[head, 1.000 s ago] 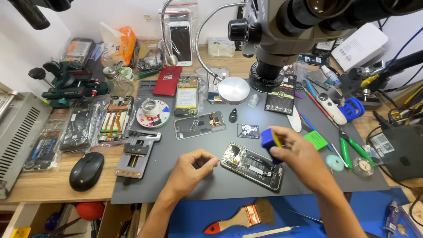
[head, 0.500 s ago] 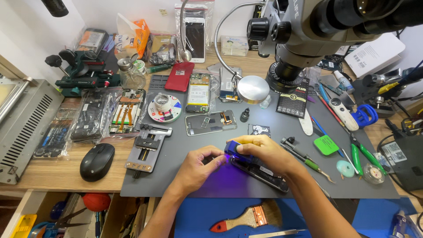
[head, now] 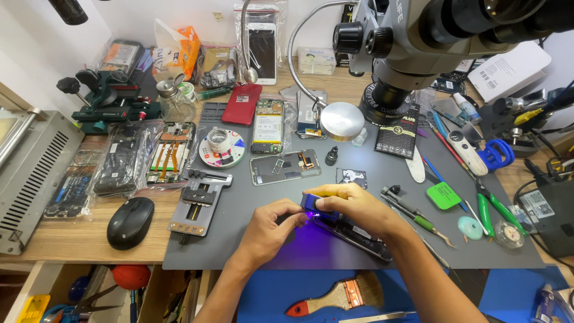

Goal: The person works on a disassembled smartphone motherboard, using a precision tool to scrape or clean a small component. They then use a UV light to cure the component and continue scraping with the tool. The person handles the motherboard and a small electronic part throughout the process.

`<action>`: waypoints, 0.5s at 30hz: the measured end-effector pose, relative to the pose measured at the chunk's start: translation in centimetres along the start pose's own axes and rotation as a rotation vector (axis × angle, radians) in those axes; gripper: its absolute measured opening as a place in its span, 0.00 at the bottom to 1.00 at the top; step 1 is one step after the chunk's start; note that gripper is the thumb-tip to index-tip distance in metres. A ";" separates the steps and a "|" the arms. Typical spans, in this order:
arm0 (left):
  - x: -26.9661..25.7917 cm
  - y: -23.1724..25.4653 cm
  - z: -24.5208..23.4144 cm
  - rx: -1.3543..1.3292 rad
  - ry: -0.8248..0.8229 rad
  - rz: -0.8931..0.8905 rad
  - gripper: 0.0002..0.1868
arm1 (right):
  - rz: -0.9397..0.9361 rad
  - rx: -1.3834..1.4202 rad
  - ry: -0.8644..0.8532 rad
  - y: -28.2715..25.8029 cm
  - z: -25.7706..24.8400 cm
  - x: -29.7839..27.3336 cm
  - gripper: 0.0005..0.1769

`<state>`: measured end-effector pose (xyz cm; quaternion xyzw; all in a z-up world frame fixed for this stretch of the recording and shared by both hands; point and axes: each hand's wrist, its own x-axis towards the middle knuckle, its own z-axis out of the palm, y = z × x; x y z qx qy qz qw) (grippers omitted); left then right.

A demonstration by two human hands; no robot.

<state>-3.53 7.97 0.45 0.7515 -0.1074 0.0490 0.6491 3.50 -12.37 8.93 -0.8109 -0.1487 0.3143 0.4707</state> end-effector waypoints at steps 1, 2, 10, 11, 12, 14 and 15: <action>0.0 -0.1 0.0 0.000 0.001 -0.002 0.06 | 0.000 0.001 -0.002 0.0 0.0 0.1 0.29; 0.0 -0.1 0.1 0.006 0.005 0.021 0.06 | 0.006 0.023 -0.008 0.1 -0.1 0.1 0.29; 0.1 -0.6 0.3 0.044 0.038 0.076 0.04 | 0.027 0.007 -0.003 0.0 -0.3 0.3 0.30; 0.1 -0.6 0.3 0.044 0.039 0.081 0.04 | 0.023 0.011 -0.009 0.1 -0.3 0.4 0.30; 0.0 -0.6 0.4 0.043 0.040 0.086 0.03 | 0.019 0.015 -0.014 0.1 -0.3 0.4 0.30; 0.1 -0.5 0.4 0.045 0.039 0.093 0.03 | 0.017 0.015 -0.016 0.2 -0.4 0.5 0.30; 0.1 -0.5 0.3 0.047 0.038 0.102 0.03 | 0.015 0.015 -0.019 0.2 -0.4 0.5 0.30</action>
